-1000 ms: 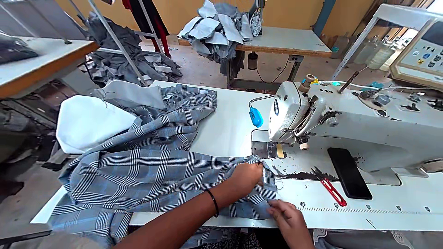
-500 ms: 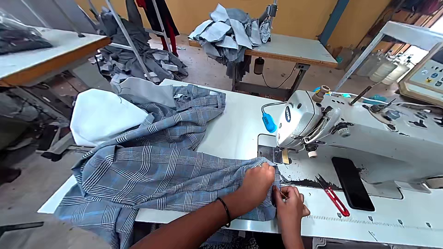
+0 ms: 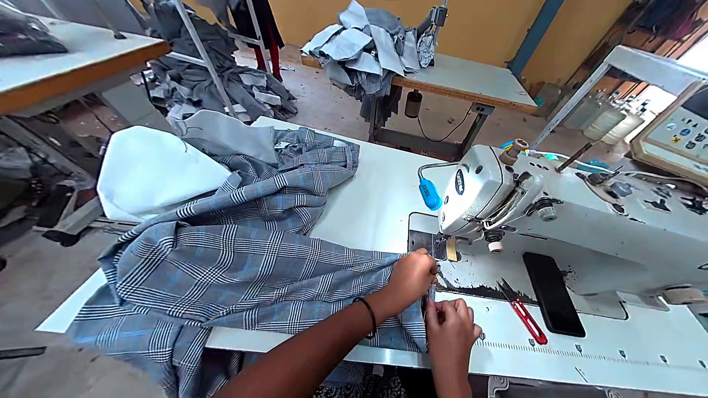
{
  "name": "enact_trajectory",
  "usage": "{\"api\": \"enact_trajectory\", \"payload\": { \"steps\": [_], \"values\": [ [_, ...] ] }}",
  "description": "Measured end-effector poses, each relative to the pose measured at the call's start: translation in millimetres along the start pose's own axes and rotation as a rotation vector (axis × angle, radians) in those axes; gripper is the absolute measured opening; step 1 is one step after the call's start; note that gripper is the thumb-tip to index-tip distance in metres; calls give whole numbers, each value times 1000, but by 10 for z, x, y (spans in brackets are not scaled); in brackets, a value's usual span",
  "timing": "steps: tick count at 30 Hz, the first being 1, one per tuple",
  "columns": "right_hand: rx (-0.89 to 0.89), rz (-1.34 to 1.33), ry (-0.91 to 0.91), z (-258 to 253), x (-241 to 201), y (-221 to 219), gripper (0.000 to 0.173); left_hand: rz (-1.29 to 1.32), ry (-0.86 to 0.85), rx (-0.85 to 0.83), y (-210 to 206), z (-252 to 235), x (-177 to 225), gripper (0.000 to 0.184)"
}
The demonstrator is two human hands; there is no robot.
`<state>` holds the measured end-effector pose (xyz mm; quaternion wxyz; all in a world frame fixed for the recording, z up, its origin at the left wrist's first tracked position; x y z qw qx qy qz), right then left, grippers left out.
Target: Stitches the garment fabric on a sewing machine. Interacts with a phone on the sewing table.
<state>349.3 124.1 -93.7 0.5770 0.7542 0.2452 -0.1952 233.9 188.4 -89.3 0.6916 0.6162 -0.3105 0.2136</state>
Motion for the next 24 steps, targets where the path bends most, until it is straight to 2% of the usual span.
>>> {"api": "enact_trajectory", "payload": {
  "steps": [3, 7, 11, 13, 15, 17, 20, 24],
  "values": [
    [-182, -28, -201, -180, 79, -21, 27, 33, -5, 30, 15, 0, -37, 13],
    [-249, -18, -335, -211, 91, -8, 37, 72, -12, 59, 34, -6, -67, 13],
    [-329, -49, -395, -228, 82, -43, 22, 47, -2, 21, 81, 15, -26, 23],
    [-274, -88, -341, -210, 39, -36, 17, -10, -12, -52, 147, 54, 66, 38],
    [-151, -102, -220, -155, -38, -40, 20, -87, -11, -136, 166, 92, 152, 48],
    [-55, -88, -100, -108, -123, -64, 20, -144, 9, -182, 163, 92, 180, 41],
    [38, -88, 41, -31, -185, -125, 10, -179, 25, -181, 171, 53, 95, 25],
    [35, -114, 144, 49, -222, -158, 11, -164, -44, -162, 259, 36, -29, 20]
  ]
}}
Point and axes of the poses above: each hand's wrist, its own z-axis away from the middle knuckle, its own y-axis out of the back of the hand, x = y × z, the point moved 5 cm from there along -z, towards the middle knuckle, and after that the axes turned 5 degrees about -y, right-handed, at the moved point
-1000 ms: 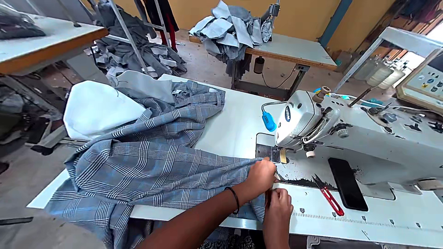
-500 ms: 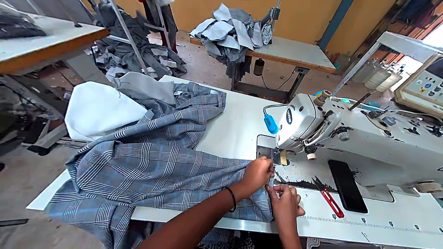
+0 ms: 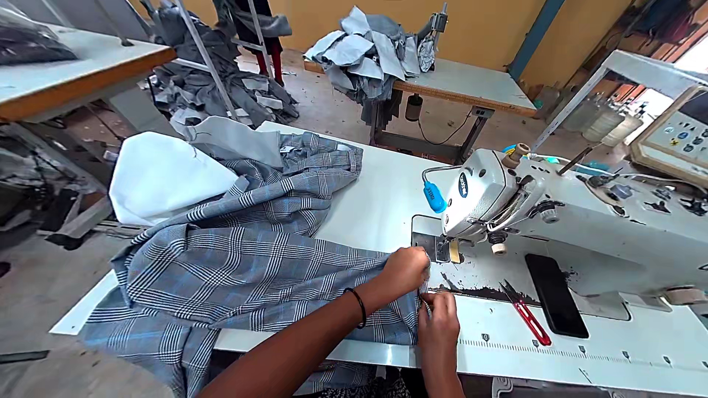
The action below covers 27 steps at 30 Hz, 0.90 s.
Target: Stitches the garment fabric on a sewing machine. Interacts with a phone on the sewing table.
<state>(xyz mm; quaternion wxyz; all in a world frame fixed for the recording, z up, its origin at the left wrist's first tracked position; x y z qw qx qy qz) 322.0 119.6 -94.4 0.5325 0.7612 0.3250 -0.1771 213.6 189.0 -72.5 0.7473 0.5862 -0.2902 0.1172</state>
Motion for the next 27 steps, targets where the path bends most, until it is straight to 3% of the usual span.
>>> {"api": "enact_trajectory", "payload": {
  "steps": [10, 13, 16, 20, 27],
  "values": [
    [-47, -31, 23, 41, -97, -62, 27, 83, -72, 168, 12, 20, -163, 15],
    [-178, 44, -7, 106, -171, -64, 35, 59, -66, 179, 0, 44, -171, 16],
    [-247, 136, 3, 133, -227, -50, 35, 4, -126, 296, -41, 86, -190, 15],
    [-212, 90, 9, 132, -178, -56, 36, 40, -133, 397, -59, 89, -254, 14],
    [-85, 1, 17, 118, -106, -57, 31, 189, 15, 331, -20, 55, -333, 32]
  ]
}}
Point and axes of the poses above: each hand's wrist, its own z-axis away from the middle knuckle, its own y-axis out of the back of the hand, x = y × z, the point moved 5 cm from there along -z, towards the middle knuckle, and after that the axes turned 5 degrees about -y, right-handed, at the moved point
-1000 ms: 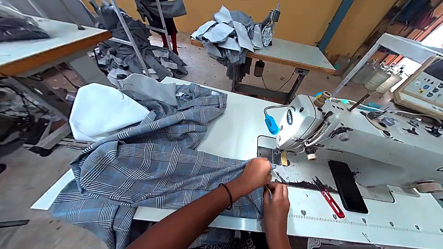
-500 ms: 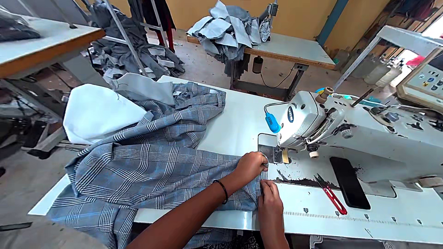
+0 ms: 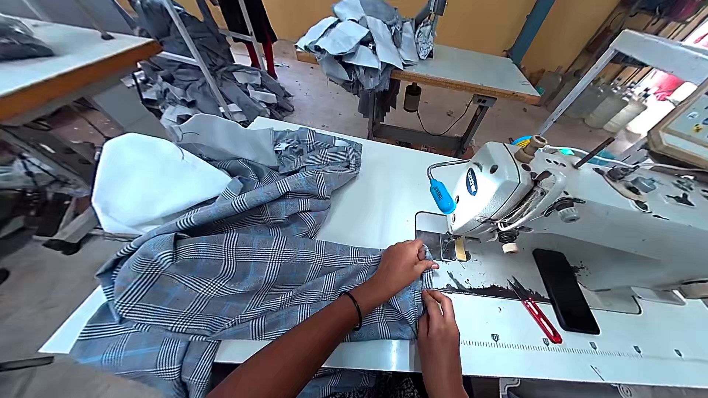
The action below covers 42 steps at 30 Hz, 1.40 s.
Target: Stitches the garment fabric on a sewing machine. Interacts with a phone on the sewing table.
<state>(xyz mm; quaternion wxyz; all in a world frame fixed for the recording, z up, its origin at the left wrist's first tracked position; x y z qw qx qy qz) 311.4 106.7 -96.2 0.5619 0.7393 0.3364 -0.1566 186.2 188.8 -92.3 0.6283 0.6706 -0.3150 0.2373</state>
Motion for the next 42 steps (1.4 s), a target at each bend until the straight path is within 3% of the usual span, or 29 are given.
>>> {"api": "enact_trajectory", "payload": {
  "steps": [4, 7, 8, 11, 15, 20, 26, 30, 31, 32, 34, 38, 42],
  "values": [
    [14, -33, 9, -1, 11, 14, 30, -21, -81, -62, 18, 30, 20, 40],
    [41, -120, 11, -6, 123, 102, 31, -150, -180, -216, 64, 93, 133, 26],
    [52, -126, -3, 0, 174, 139, 31, -217, -177, -256, 71, 127, 178, 18],
    [58, -6, -25, 41, 194, 230, 33, -406, -78, -384, 73, 229, 332, 18],
    [118, 181, 111, 37, -60, 259, 31, -480, -57, -394, 52, 224, 389, 17],
    [-154, 167, 136, -23, -102, 75, 29, -470, -23, -385, 35, 173, 392, 13],
    [-275, 124, 149, -27, 60, 257, 33, -455, 35, -455, 16, 189, 429, 16],
    [-1, -61, -70, -101, 341, 454, 18, -483, 35, -441, -20, 230, 409, 20],
    [33, -69, -147, -127, 402, 461, 26, -488, 37, -440, -25, 240, 403, 22],
    [18, -80, -217, -147, 446, 435, 35, -490, 42, -442, -27, 250, 401, 25],
    [-29, -123, -289, -175, 474, 336, 32, -489, 56, -452, -24, 253, 419, 30],
    [76, -143, -264, -215, 398, 229, 19, -488, 68, -464, -28, 238, 492, 37],
    [161, -74, -145, -228, 346, 195, 9, -325, -92, -362, -77, 230, 556, 20]
  ]
}}
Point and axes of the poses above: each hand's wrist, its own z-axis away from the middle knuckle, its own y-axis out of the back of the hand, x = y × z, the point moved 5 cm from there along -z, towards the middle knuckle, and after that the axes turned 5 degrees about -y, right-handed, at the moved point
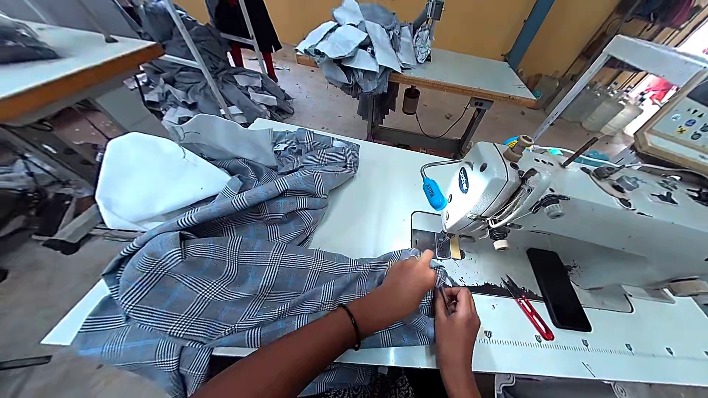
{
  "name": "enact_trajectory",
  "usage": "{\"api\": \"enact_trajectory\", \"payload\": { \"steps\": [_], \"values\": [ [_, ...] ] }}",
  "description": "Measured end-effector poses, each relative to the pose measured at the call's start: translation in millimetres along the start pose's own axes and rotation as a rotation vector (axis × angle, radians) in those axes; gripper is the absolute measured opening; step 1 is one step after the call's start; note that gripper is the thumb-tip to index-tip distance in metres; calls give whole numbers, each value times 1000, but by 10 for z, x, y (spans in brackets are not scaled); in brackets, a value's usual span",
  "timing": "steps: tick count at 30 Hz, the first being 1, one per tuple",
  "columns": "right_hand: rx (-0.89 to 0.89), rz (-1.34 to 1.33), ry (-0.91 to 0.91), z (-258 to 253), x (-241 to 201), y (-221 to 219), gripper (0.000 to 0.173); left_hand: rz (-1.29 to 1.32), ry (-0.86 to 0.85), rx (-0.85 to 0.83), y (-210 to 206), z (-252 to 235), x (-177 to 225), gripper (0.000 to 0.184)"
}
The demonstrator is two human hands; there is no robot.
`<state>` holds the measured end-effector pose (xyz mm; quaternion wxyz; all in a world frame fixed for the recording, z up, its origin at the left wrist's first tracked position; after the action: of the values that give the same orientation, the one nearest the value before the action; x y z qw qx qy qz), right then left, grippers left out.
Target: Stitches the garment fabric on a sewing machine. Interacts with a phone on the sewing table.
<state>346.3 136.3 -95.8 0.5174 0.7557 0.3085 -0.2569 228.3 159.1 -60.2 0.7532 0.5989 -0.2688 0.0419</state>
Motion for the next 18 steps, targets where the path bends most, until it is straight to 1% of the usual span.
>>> {"api": "enact_trajectory", "payload": {
  "steps": [1, 3, 5, 6, 7, 9, 10, 12, 14, 15, 18],
  "values": [
    [9, 15, 33, 4, -1, -8, 7, 81, -12, 10, -18, -25, 8, 19],
    [-10, 39, 64, 23, -5, -19, 8, 243, 51, -11, -31, -81, 2, 28],
    [-52, 89, 89, 58, -11, -11, 9, 283, 134, -18, -54, -159, -39, 43],
    [-79, 120, 99, 85, -16, -3, 10, 288, 148, 14, -75, -203, -70, 46],
    [-100, 152, 117, 114, -18, 1, 12, 294, 150, 48, -95, -247, -103, 44],
    [-119, 228, 175, 171, -24, 24, 17, 277, 141, 94, -133, -320, -164, 32],
    [-116, 261, 210, 188, -36, 47, 17, 271, 132, 127, -156, -338, -196, 26],
    [-101, 275, 236, 174, -53, 78, 18, 293, 97, 211, -184, -328, -247, 20],
    [-85, 230, 187, 97, -30, 68, 20, 324, 66, 293, -190, -282, -263, 19],
    [-100, 200, 127, 47, -10, 48, 23, 332, 57, 327, -193, -261, -265, 18],
    [-272, 96, -150, -90, 42, 3, 29, 354, 54, 370, -177, -244, -287, 15]
  ]
}}
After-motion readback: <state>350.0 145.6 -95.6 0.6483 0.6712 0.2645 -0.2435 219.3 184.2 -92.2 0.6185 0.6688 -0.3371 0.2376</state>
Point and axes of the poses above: each hand's wrist, its own z-axis away from the middle knuckle, its own y-axis out of the back of the hand, x = y × z, the point moved 5 cm from there along -z, towards the middle knuckle, and after that the axes turned 5 degrees about -y, right-handed, at the moved point
